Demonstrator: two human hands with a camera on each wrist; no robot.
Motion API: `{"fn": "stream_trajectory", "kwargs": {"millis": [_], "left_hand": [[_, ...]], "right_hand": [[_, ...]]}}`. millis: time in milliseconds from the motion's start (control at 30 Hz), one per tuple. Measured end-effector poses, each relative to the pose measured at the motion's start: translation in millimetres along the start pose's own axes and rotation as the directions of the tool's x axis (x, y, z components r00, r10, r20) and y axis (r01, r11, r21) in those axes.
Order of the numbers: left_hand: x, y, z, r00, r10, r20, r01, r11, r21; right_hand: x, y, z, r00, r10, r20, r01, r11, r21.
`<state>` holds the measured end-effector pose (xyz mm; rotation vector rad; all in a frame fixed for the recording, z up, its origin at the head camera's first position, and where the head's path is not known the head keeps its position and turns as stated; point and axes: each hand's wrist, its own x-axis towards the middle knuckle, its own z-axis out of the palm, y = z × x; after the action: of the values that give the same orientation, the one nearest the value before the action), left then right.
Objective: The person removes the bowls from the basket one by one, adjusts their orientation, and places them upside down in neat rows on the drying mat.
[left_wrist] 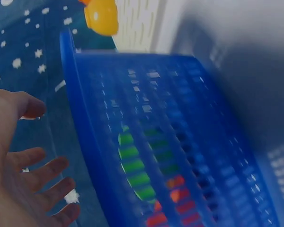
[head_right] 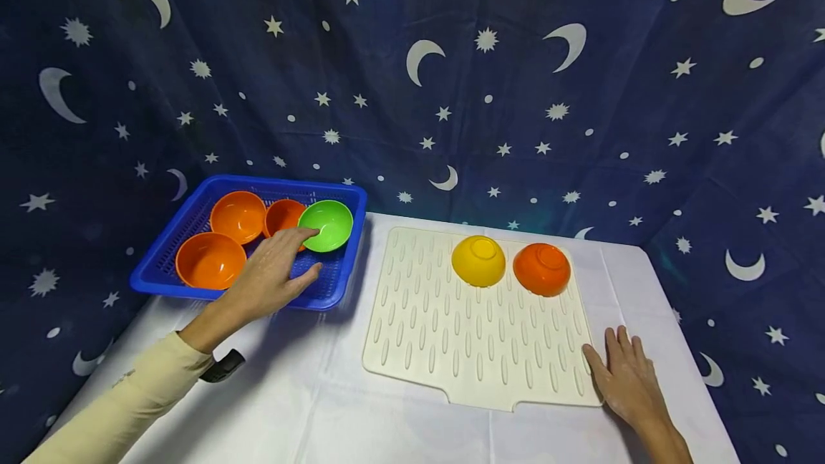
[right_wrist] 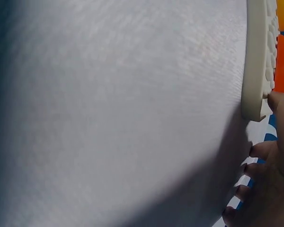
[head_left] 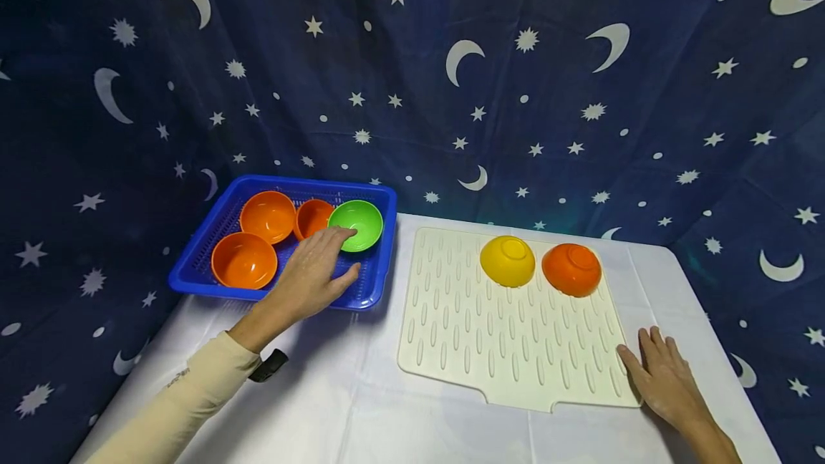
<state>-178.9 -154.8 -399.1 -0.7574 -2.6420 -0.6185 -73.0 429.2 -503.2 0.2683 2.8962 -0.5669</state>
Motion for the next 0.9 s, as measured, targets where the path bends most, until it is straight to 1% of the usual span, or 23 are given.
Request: {"fn": "stream_trajectory", "kwargs": {"millis": [67, 167, 267, 333, 433, 533, 700, 767, 900], "left_hand": [[-3.0, -7.2, -3.6, 0.999, -0.037, 0.008, 0.037, 0.999, -0.010], [-7.8, -16.4, -9.6, 0.996, -0.089, 0.020, 0.090, 0.996, -0.025], [-12.1, -24.8, -15.6, 0.992, -0.123, 0.029, 0.123, 0.992, -0.032], [-15.2, -29.9, -19.7, 0.989, -0.142, 0.032, 0.143, 0.989, -0.033], [-20.0, -37.4, -25.6, 0.985, -0.166, 0.035, 0.168, 0.985, -0.032], [-24.3, -44.8, -33.0, 0.983, -0.183, 0.030, 0.184, 0.983, -0.024], [-29.1, -58.8, -48.1, 0.973, -0.229, 0.028, 0.229, 0.973, 0.021], [-30.8, -64.4, -54.2, 0.968, -0.250, 0.037, 0.248, 0.968, 0.042], [-31.8, -76.6, -64.9, 0.959, -0.278, 0.057, 0.275, 0.960, 0.058]], "right_hand": [[0.3, -0.1, 0.1, 1.000, 0.021, 0.021, -0.021, 1.000, -0.004], [-0.9, 0.2, 1.5, 1.000, 0.013, 0.015, -0.013, 1.000, 0.008], [-1.8, -0.3, 3.8, 1.000, -0.028, -0.012, 0.028, 1.000, 0.013], [-1.5, -1.0, 4.9, 0.997, -0.070, -0.036, 0.070, 0.997, 0.016], [0.1, -3.9, 6.1, 0.987, -0.140, -0.077, 0.142, 0.990, 0.018], [1.7, -6.8, 7.2, 0.976, -0.188, -0.105, 0.193, 0.981, 0.032], [-0.3, -10.1, 10.1, 0.971, -0.212, -0.113, 0.218, 0.975, 0.046], [-2.7, -9.6, 11.1, 0.968, -0.223, -0.117, 0.228, 0.973, 0.036], [-5.1, -6.5, 11.7, 0.957, -0.250, -0.145, 0.252, 0.968, -0.005]]}}
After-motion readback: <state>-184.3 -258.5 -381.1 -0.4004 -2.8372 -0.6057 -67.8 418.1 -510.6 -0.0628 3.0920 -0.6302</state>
